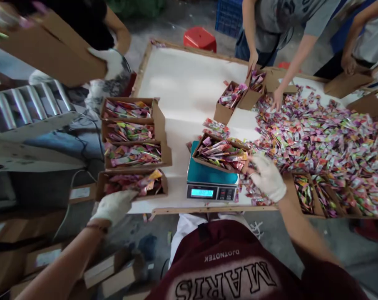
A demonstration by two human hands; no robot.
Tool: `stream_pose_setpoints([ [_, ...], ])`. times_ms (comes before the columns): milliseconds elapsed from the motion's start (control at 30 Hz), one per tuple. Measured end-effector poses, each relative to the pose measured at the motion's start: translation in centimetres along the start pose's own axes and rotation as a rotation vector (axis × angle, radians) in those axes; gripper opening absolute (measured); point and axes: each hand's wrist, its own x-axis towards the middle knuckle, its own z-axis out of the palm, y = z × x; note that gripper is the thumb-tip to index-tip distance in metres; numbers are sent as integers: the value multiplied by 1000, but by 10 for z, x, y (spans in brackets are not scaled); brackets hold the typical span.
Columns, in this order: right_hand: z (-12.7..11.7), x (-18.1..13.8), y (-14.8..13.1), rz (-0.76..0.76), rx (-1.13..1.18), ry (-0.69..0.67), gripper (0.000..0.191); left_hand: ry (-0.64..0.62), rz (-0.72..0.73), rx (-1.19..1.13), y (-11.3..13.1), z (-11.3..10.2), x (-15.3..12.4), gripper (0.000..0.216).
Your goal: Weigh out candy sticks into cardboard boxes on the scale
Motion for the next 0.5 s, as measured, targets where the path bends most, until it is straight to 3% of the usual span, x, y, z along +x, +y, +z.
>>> stream_pose_setpoints([
  [67,-16,-16,8,126,51,85,29,7,1,3,-3,4,28,34],
  [167,-28,-33,14,277,78,85,30,27,-10,3,-8,2,69,34],
  [300,-27,-25,5,238,90,99,28,108,-33,-10,-4,-14,110,33],
  [400,-23,4,-10,96,128,119,28,211,-14,-13,12,-27,113,29],
  [500,-14,38,-24,-18,124,114,27,354,54,-28,36,-33,85,35],
])
